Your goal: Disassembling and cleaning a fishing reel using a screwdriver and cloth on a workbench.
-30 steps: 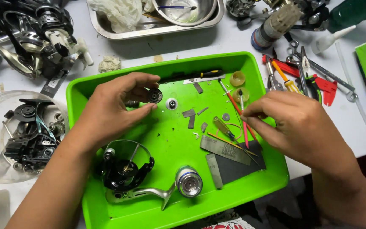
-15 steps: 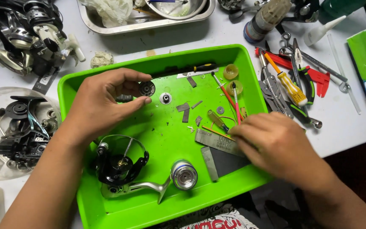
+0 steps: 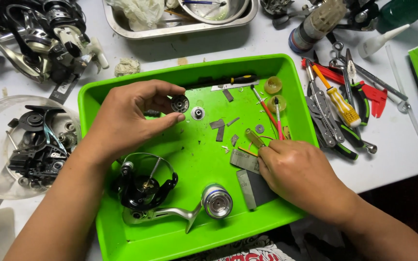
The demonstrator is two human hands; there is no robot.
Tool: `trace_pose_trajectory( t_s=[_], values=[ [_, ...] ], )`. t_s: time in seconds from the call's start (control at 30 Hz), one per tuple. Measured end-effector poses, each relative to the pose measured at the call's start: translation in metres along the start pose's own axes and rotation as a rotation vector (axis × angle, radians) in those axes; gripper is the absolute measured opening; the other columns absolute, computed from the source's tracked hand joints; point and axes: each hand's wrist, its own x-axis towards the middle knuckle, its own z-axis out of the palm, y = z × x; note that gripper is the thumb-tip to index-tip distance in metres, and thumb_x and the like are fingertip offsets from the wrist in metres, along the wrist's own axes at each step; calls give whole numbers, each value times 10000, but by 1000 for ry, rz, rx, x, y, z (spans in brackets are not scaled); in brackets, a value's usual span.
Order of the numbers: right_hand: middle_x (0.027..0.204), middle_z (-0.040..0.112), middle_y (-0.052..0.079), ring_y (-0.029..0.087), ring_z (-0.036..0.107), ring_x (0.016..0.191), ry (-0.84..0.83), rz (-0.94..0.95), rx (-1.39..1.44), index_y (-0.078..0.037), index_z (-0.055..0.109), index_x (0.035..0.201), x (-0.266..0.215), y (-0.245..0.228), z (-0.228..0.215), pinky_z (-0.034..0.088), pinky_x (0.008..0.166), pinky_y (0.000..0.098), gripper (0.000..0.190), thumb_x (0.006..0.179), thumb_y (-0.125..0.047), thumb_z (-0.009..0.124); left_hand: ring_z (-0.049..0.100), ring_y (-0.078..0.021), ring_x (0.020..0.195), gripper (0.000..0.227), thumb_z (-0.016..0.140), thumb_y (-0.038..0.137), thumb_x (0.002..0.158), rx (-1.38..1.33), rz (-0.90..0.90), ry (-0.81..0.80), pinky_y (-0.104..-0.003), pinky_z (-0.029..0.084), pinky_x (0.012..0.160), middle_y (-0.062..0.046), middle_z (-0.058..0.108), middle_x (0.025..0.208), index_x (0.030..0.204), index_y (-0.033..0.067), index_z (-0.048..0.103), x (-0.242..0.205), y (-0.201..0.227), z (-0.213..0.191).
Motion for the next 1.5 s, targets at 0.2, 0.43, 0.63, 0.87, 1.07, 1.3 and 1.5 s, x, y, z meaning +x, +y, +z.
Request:
trace_pose_trajectory(
  t_s=[0.2, 0.43, 0.63, 0.87, 1.07, 1.3, 1.5],
  values=[
    [808, 693, 63, 281, 649, 659, 68, 10, 256, -94, 702, 877, 8, 6, -6, 518, 606, 427, 76, 838, -158, 715, 709, -30, 827, 405, 836, 120, 818, -34, -19, -18, -173, 584, 817, 19, 784, 926, 1211, 130, 736, 1, -2, 0],
    [766, 798, 41, 90, 686, 526, -29, 377, 1035, -65, 611, 916, 34, 18, -38, 531, 501, 229, 46, 935, -85, 574, 680, -22, 794, 398, 851, 102, 813, -150, -46, -43, -163, 573, 762, 24, 766, 877, 1197, 113, 749, 1, -8, 3],
    [955, 675, 183, 221, 668, 783, 144, 160, 1484, 12, 551, 1118, 93, 11, -51, 597, 686, 287, 128, 1023, -11, 468, 702, -34, 843, 435, 846, 123, 800, -196, -35, -65, -172, 605, 796, 2, 796, 1018, 1217, 99, 725, 0, -4, 3],
    [1012, 701, 284, 332, 725, 797, 149, 166, 1805, -67, 392, 1221, 135, -7, -15, 631, 794, 393, 185, 1068, -107, 488, 697, -78, 908, 631, 841, 83, 793, -333, 8, -52, -222, 620, 885, -44, 733, 1090, 1373, 97, 594, 0, -2, 2],
    [1028, 680, 320, 406, 747, 817, 217, 106, 1687, -118, 311, 1216, 124, -13, -13, 668, 811, 453, 160, 1102, -152, 419, 697, -92, 927, 633, 829, 92, 805, -365, -4, -65, -229, 626, 903, -53, 735, 1081, 1385, 113, 577, -2, 2, 0],
    [955, 677, 295, 356, 756, 887, 338, 58, 1468, -142, 287, 1205, 121, -25, -16, 692, 754, 422, 172, 1104, -145, 426, 681, -84, 902, 585, 827, 72, 815, -345, 34, -54, -222, 622, 885, -14, 713, 1028, 1355, 107, 606, -2, 0, 1],
    [930, 679, 246, 346, 763, 952, 374, -26, 1338, -132, 267, 1199, 118, -27, -14, 691, 764, 401, 182, 1105, -99, 419, 706, -84, 924, 580, 835, 83, 813, -298, 69, -46, -217, 613, 893, -2, 738, 1016, 1345, 125, 609, -3, 2, -1]
  ],
)
